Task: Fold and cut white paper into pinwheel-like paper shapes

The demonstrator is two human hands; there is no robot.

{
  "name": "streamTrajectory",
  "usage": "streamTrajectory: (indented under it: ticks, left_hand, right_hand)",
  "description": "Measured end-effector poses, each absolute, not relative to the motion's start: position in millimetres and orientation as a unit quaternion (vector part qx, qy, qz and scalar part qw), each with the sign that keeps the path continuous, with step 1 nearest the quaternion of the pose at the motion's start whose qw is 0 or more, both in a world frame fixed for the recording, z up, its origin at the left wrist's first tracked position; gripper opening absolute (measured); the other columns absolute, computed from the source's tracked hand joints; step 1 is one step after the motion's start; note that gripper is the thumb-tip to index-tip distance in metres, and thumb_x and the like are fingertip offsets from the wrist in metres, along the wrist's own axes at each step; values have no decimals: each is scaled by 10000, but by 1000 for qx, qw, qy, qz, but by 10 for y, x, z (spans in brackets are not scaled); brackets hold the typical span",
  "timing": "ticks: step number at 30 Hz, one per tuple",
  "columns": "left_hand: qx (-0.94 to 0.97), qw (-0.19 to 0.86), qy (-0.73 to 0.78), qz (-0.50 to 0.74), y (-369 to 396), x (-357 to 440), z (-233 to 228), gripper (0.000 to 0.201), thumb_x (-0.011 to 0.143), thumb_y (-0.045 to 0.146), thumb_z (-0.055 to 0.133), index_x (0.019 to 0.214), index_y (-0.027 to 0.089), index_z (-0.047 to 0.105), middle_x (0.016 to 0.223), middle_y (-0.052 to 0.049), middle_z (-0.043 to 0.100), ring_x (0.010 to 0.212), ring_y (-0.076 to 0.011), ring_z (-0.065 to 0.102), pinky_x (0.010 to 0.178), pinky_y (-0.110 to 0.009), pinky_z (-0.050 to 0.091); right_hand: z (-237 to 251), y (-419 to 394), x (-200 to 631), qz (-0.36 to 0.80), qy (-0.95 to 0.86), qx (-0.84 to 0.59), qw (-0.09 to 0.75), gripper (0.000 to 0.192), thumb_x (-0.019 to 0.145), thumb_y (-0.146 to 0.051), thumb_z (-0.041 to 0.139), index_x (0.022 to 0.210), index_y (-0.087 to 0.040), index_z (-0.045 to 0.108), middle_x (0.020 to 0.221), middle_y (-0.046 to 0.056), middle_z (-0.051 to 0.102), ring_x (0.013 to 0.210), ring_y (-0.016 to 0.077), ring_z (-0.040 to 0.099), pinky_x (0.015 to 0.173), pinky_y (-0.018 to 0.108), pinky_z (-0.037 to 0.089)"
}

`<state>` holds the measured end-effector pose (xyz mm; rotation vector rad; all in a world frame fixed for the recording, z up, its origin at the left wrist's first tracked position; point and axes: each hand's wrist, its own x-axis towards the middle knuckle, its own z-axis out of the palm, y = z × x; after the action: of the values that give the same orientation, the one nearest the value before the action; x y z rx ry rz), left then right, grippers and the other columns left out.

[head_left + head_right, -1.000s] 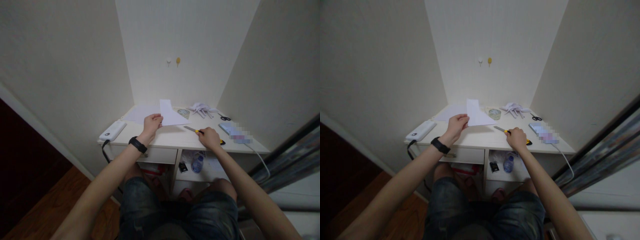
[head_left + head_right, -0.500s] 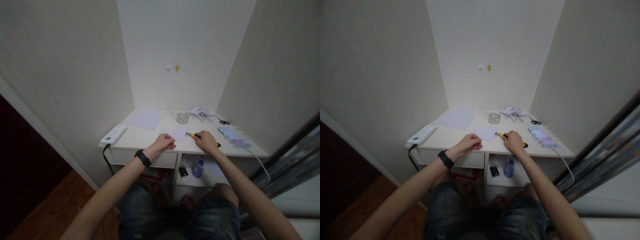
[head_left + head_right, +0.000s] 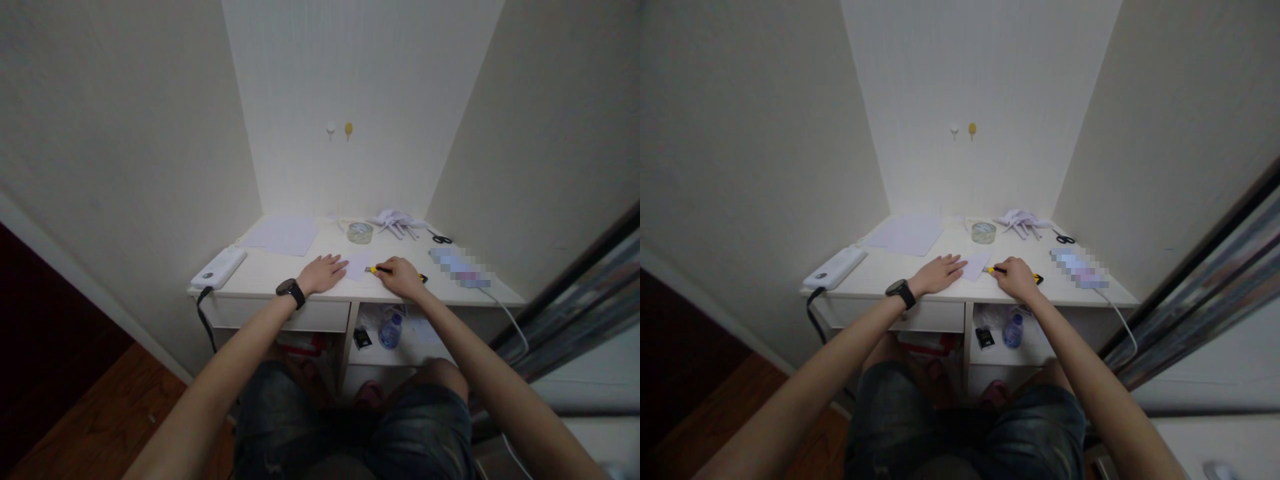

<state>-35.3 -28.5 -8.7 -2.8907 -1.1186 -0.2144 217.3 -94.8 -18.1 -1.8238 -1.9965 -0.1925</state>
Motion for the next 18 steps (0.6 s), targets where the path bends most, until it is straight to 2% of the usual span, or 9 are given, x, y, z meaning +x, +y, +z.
streamTrajectory:
  ticks: [6,12,18]
  left_hand:
    - [-912,51,-398,-78,-349,-352,-79,557,1019,502,217,1485,290,435,1565,-42,386,1426,-282,375,1124,-448,334]
    - [-907,64,-407,-91,-345,-349,-114,544,1011,527,224,1459,335,467,1548,-2,417,1400,-288,412,1107,-468,349]
    - [-894,97,-408,-160,-375,-391,-92,537,1017,472,256,1366,225,579,1417,-81,573,1264,-267,543,1055,-422,406]
  right_hand:
    - [-144,-1010,2079,-51,-749,-630,201,321,906,-381,581,1096,-210,775,1021,102,735,923,223,650,807,285,452]
    - [-115,-1070,2112,-35,-790,-585,182,332,908,-367,582,1142,-209,757,1020,96,727,919,215,636,815,275,437]
    - [-149,-1076,2148,-30,-779,-594,199,321,901,-357,590,1130,-213,761,1020,97,720,933,220,633,821,281,441]
